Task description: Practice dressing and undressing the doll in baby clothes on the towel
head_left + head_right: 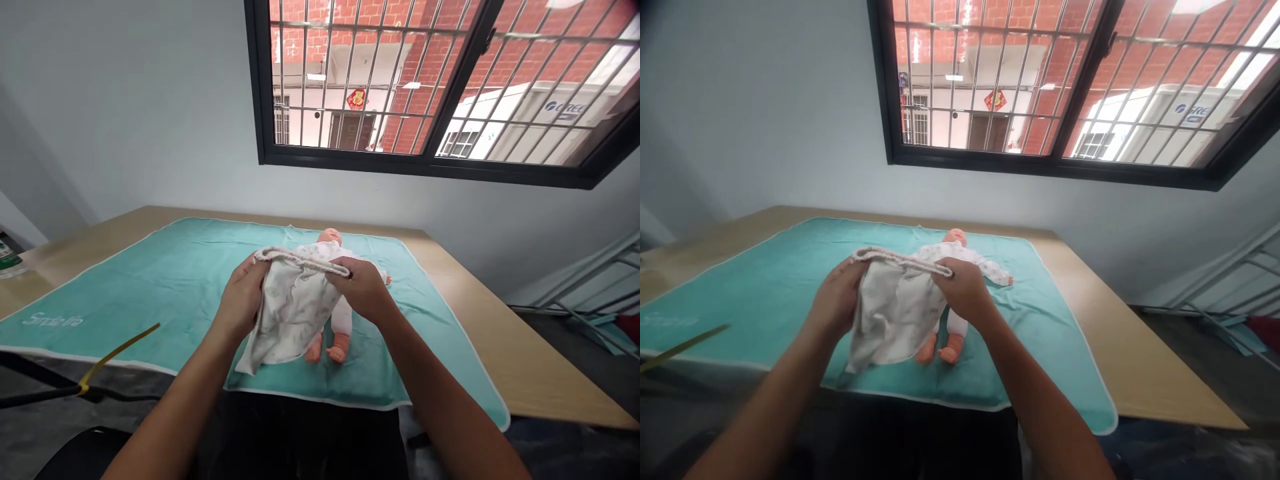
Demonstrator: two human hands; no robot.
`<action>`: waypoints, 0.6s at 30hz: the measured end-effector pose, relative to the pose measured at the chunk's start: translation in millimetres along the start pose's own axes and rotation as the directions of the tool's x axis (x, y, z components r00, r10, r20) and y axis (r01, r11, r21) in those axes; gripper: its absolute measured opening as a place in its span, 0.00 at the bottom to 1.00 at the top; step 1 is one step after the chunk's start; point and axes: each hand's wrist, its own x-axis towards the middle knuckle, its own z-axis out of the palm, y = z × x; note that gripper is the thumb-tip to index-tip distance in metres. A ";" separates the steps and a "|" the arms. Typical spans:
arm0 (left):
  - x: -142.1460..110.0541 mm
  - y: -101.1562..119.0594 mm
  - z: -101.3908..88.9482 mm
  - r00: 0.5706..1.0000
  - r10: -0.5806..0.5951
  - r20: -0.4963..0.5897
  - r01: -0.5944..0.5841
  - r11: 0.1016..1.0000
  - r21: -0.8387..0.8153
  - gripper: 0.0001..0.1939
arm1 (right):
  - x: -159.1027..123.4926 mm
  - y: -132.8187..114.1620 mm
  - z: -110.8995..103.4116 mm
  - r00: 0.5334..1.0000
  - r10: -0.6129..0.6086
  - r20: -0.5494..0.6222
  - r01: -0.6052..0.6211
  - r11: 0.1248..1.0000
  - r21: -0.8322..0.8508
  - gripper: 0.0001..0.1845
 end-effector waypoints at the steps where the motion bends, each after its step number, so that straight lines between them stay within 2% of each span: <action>1: -0.6 4.8 -0.7 0.999 -0.036 0.014 0.036 0.999 0.003 0.15 | -6.9 0.3 -5.8 1.000 0.014 -0.009 -0.014 0.999 0.044 0.09; 3: -8.2 18.2 -3.5 0.995 -0.089 0.055 0.088 0.996 0.020 0.17 | -25.4 -8.3 -19.9 0.999 0.039 -0.025 -0.034 0.982 0.187 0.11; 6: -34.3 52.4 -5.2 0.987 -0.076 0.145 0.076 0.997 0.008 0.18 | -61.2 -47.1 -46.8 0.995 0.056 -0.085 -0.024 0.940 0.341 0.21; 9: -56.6 86.5 2.3 0.964 0.024 0.266 -0.005 0.997 -0.074 0.18 | -86.7 -90.7 -71.9 0.968 0.038 -0.249 0.053 0.936 0.347 0.19; 11: -54.7 87.5 11.2 0.955 0.108 0.278 -0.092 0.993 -0.069 0.18 | -88.0 -95.4 -81.0 0.935 0.006 -0.356 0.101 0.954 0.282 0.15; 13: -36.8 59.7 20.4 0.949 0.164 0.269 -0.184 0.982 0.050 0.17 | -77.8 -68.1 -80.9 0.923 -0.009 -0.385 0.079 0.983 0.167 0.13; 14: -23.8 35.6 24.2 0.941 0.165 0.296 -0.218 0.964 0.154 0.16 | -70.6 -43.0 -77.2 0.941 0.024 -0.336 0.012 0.994 0.106 0.13; 16: 4.0 -25.3 28.9 0.941 0.098 0.324 -0.222 0.901 0.373 0.15 | -57.5 21.6 -63.9 0.973 0.081 -0.215 -0.085 0.996 -0.009 0.14; 18: 26.1 -87.0 29.8 0.947 -0.031 0.321 -0.161 0.817 0.553 0.19 | -50.7 88.9 -46.4 0.984 0.166 -0.067 -0.174 0.974 -0.142 0.14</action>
